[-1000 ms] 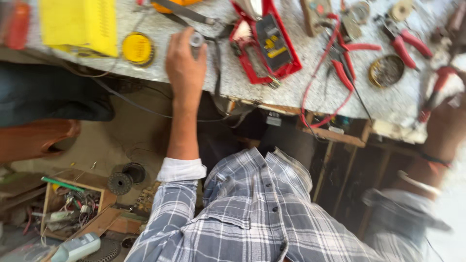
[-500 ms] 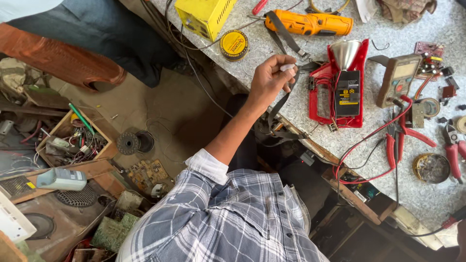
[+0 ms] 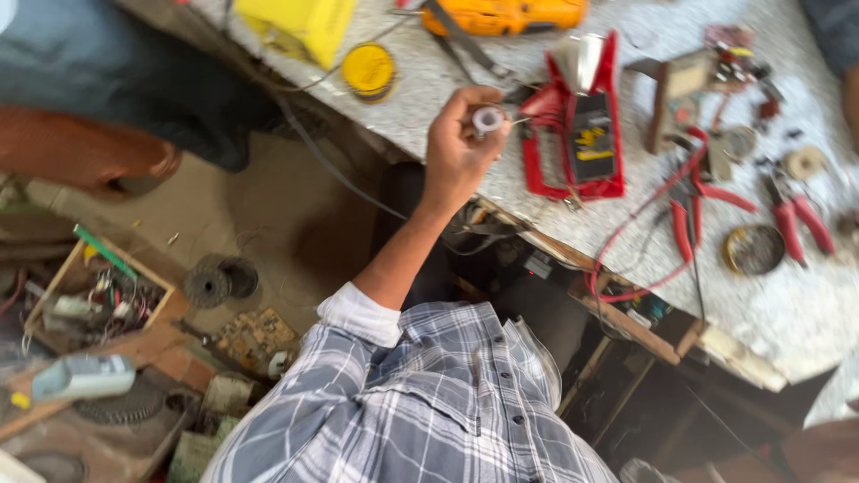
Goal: The person works on a small electronic device inside a red case, using a soldering iron to heat a component and heat-shrink tubing, then uses a multimeter to test connections. The person adjusts wires and components within the case throughout the clip.
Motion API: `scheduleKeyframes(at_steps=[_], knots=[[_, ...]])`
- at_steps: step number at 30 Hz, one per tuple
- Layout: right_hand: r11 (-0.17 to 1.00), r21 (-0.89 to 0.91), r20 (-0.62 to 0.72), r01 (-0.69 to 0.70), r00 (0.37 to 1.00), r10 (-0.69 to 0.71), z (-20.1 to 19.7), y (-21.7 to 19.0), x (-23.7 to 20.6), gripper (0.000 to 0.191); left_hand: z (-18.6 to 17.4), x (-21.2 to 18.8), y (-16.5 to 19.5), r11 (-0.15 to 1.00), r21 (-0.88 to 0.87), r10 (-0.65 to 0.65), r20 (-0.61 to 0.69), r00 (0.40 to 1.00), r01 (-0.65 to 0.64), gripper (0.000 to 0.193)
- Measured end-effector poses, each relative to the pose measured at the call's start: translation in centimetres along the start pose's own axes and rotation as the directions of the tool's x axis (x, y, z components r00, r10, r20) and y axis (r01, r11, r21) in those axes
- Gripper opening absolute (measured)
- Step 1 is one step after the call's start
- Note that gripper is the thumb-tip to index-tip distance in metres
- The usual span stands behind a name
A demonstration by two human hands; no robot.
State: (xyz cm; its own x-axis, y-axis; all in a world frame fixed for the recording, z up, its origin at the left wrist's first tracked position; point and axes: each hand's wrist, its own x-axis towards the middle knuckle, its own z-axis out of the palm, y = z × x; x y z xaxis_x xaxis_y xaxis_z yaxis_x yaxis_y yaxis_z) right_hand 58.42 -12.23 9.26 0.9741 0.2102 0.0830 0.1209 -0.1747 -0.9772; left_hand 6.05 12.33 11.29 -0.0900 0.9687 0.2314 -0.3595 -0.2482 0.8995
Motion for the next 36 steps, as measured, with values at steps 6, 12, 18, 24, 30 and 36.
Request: scheduleKeyframes(at_steps=[6,12,18,24,30,36], knots=[[0.635,0.695,0.476,-0.338,0.878,-0.054,-0.3,1.7,-1.2,0.040,2.9,-2.1,0.8,0.997,0.053,0.061,0.029,0.998,-0.063,0.039],[0.370,0.601,0.794,-0.709,0.583,-0.173,5.1,-1.7,-9.1,0.025,4.6,-4.2,1.5,0.988,0.137,0.055,0.132,0.990,-0.073,0.042],[0.427,0.526,0.850,-0.736,0.467,-0.242,8.6,-3.3,-11.3,0.024,5.9,-5.2,2.7,0.979,0.178,0.067,0.179,0.982,-0.099,0.043],[0.416,0.447,0.891,-0.792,0.432,-0.136,9.3,-2.4,-12.4,0.031,6.9,-5.7,3.9,0.982,0.129,0.103,0.257,0.961,-0.139,0.041],[0.506,0.558,0.815,-0.658,0.548,-0.187,6.9,-0.3,-11.0,0.028,7.9,-5.7,3.6,0.994,0.106,0.008,0.288,0.957,-0.040,0.022],[0.526,0.719,0.567,-0.453,0.821,-0.067,-1.7,2.4,-5.6,0.034,10.2,-7.0,3.9,0.959,0.263,-0.017,0.435,0.900,-0.109,0.013]])
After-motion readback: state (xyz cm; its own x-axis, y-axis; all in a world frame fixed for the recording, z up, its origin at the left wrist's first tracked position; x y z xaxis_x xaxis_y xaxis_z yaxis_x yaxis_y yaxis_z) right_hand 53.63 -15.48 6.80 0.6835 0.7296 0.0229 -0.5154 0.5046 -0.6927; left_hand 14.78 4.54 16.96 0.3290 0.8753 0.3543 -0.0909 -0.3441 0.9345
